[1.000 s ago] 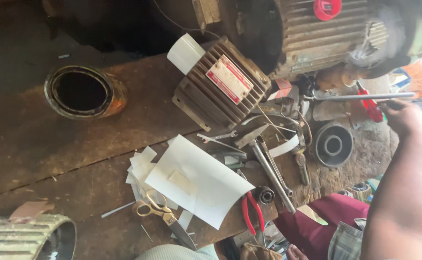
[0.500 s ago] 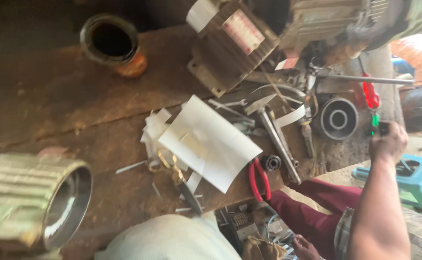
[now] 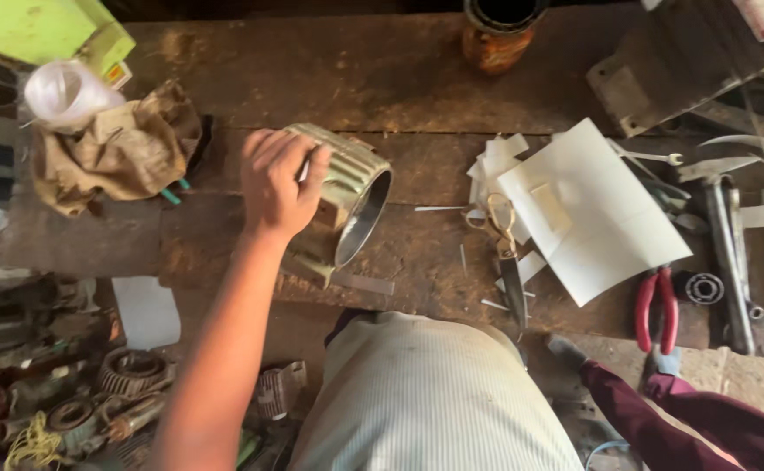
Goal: The person cuts small rectangular pieces of white insulating material using shears and inserts them into the slots of a motor stator core. They repeatedly measure, cut, and place the pieces into the stator slots, occasionally adjusting the stator position on the workbench.
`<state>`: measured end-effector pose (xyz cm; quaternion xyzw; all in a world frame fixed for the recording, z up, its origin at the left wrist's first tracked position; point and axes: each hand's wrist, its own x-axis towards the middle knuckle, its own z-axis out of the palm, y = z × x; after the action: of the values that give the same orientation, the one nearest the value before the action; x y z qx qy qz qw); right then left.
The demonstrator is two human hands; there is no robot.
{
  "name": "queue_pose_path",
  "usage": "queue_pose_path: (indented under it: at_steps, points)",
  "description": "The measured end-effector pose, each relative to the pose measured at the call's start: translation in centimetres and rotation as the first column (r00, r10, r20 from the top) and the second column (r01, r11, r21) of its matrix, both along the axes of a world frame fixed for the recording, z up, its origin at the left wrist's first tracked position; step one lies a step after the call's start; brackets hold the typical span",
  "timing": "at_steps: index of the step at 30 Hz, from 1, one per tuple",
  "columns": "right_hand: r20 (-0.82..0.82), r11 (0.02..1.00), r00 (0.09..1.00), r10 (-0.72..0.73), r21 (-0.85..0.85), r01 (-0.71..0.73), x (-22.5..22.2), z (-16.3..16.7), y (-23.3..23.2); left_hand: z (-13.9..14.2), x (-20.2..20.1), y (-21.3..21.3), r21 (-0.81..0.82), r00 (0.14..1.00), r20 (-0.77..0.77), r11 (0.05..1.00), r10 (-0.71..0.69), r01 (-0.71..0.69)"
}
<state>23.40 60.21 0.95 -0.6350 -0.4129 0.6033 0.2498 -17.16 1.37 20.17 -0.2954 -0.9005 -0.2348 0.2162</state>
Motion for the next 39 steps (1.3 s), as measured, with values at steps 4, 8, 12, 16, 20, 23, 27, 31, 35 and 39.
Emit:
queue_pose_path:
  at_steps: [4,8,12,16,20,23,27,31,35,39]
  points:
    - [-0.258,0.976,0.966,0.018,-0.206,-0.074,-3.4,2.6,-9.9,0.1,1.0,0.4,0.024,1.0,-0.001,0.999,-0.025,0.025]
    - [-0.523,0.857,0.789,0.323,-0.193,-0.479,-8.9,6.4,-20.6,-0.1,2.9,1.2,0.012,0.99,-0.097,0.995,-0.102,0.104]
    - [0.107,0.396,0.409,0.906,0.125,-0.91,-14.4,10.5,-29.4,-0.1,1.8,1.0,0.006,0.991,-0.106,0.996,-0.086,0.087]
    - [0.259,-0.023,0.115,0.959,0.475,-0.88,-17.8,13.3,-34.0,-1.2,-1.3,0.9,0.016,0.999,-0.032,0.999,-0.041,0.042]
    - [0.24,-0.07,0.03,0.97,0.397,-0.915,-19.7,13.6,-35.7,-2.9,-5.9,0.5,0.017,0.997,0.013,0.997,-0.077,0.077]
    - [0.215,-0.07,0.023,0.976,0.416,-0.907,-20.1,12.7,-36.0,-4.1,-9.3,0.0,0.061,0.99,0.112,0.995,-0.086,0.08]
    - [0.17,-0.051,0.006,0.985,0.327,-0.944,-19.9,11.5,-35.9,-4.9,-11.9,-2.6,0.218,0.949,0.297,0.975,-0.108,0.043]
    - [0.08,-0.056,-0.03,0.996,0.353,-0.934,-20.0,10.6,-36.9,-4.5,-11.5,-6.5,0.498,0.884,0.402,0.867,-0.238,0.007]
    - [0.082,-0.083,-0.059,0.995,0.326,-0.942,-20.6,10.4,-39.2,-4.2,-10.8,-10.0,0.631,0.879,0.345,0.774,-0.329,0.042]
    - [0.125,-0.105,-0.063,0.99,0.365,-0.925,-21.0,10.9,-41.9,-5.0,-10.1,-12.3,0.72,0.901,0.291,0.694,-0.322,0.015]
